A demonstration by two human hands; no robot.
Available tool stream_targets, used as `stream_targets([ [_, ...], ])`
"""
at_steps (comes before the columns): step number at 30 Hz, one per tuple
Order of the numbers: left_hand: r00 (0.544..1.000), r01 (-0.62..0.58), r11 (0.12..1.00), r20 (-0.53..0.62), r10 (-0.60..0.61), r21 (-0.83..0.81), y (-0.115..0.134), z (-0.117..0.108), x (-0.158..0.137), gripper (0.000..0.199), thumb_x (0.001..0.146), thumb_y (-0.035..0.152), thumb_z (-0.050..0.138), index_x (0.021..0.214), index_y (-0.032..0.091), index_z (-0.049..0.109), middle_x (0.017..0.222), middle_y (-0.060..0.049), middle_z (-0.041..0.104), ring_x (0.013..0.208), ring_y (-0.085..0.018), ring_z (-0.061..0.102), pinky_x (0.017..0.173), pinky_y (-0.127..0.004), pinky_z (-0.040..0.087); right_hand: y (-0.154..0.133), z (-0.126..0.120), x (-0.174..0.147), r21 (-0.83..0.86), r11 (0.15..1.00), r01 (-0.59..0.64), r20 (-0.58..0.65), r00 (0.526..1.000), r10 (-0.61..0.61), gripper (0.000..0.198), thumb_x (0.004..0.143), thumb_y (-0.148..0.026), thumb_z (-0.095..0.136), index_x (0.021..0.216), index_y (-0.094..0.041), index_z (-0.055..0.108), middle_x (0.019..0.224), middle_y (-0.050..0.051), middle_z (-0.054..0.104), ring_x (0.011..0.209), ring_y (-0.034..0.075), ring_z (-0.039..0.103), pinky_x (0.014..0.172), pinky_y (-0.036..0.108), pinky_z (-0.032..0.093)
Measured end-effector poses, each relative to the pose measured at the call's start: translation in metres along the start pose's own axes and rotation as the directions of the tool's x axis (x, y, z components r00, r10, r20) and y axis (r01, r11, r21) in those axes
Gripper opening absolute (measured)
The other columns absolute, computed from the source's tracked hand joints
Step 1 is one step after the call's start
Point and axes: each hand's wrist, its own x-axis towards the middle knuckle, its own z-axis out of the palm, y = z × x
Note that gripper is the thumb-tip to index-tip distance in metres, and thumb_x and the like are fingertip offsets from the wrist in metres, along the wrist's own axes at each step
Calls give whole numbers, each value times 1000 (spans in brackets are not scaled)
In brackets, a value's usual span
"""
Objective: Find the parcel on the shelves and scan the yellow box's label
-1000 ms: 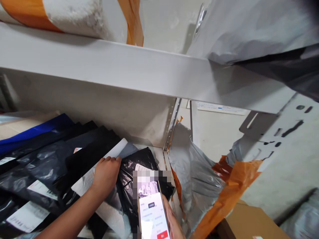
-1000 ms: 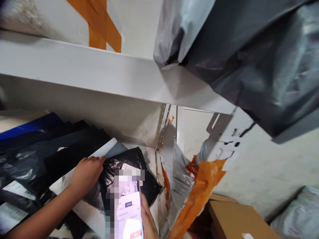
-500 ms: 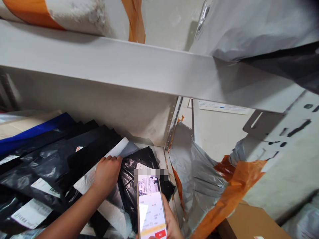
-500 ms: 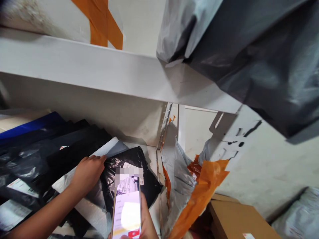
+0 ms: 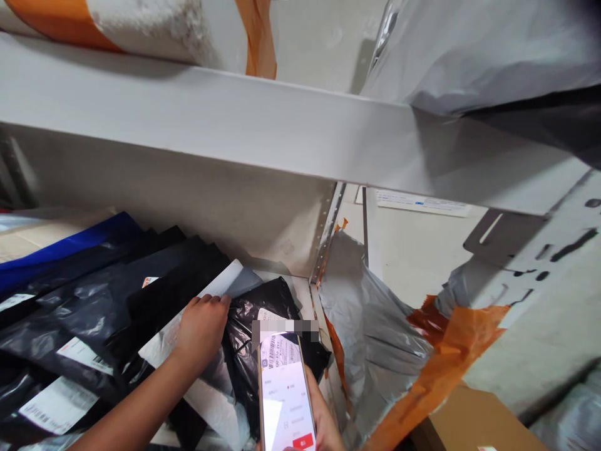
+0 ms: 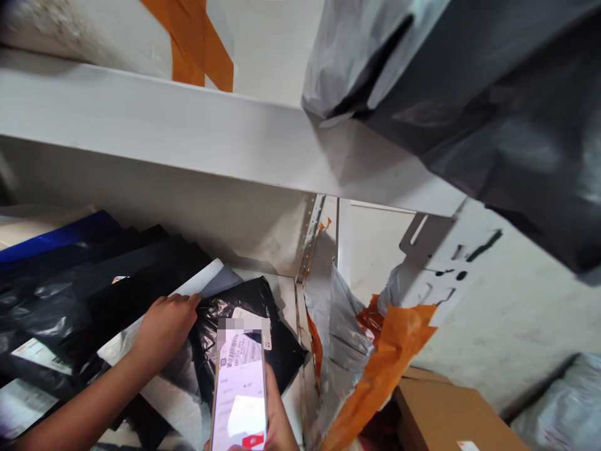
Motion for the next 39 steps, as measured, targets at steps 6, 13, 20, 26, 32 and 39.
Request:
stream_targets([
  [6, 1000, 8, 1000, 12, -8, 14, 0, 1, 0, 35, 82, -1, 32, 90, 11, 63, 83, -15, 69, 84, -31, 65, 74, -40, 44, 2, -2, 1, 2, 1000, -17, -22, 1000, 17, 100, 49, -15, 89, 131, -29, 34, 113, 11, 69, 85, 32, 73, 79, 48, 55],
  [13, 1000, -2, 1000, -1, 2, 0, -1, 1, 0, 36, 82, -1, 30, 90, 11, 63, 82, -16, 68, 83, -31, 65, 73, -42, 45, 3, -3, 3, -7, 998, -56, -29, 998, 56, 108, 45, -22, 93, 134, -29, 32, 114, 11, 68, 96, 38, 70, 87, 55, 51],
  [20, 999, -32, 999, -23, 33, 24, -3, 0, 0, 34, 81, -1, 34, 88, 11, 65, 79, -15, 69, 80, -31, 66, 71, -41, 46, -8, 14, -4, 8, 995, -97, -9, 995, 97, 157, 47, -35, 93, 141, -12, -30, 106, 16, 73, 96, 39, 69, 84, 51, 52],
  [26, 998, -31, 998, -59, 33, 47, -8, -11, 5, 30, 82, 1, 38, 89, 11, 65, 81, -14, 70, 82, -32, 66, 70, -42, 45, -7, 22, -18, 86, 992, -94, -91, 991, 102, 151, 53, -32, 90, 141, -15, -31, 112, 12, 73, 103, 31, 68, 76, 36, 54],
  [32, 1000, -1, 998, -25, 2, 68, -7, -18, 6, 28, 83, 2, 39, 90, 10, 65, 84, -15, 70, 84, -33, 65, 71, -42, 44, -8, 14, -27, -104, 984, -143, -164, 979, 125, 138, 63, -41, 85, 143, -17, -25, 107, 11, 75, 89, 28, 72, 52, 27, 51],
  [39, 1000, 20, 996, -18, -18, 83, -7, -17, 4, 28, 83, 3, 38, 91, 10, 64, 84, -14, 70, 85, -32, 65, 71, -41, 42, -2, 7, -26, -85, 990, -111, -163, 982, 96, 137, 64, -45, 84, 143, -14, -24, 110, 13, 74, 95, 30, 71, 74, 38, 56],
])
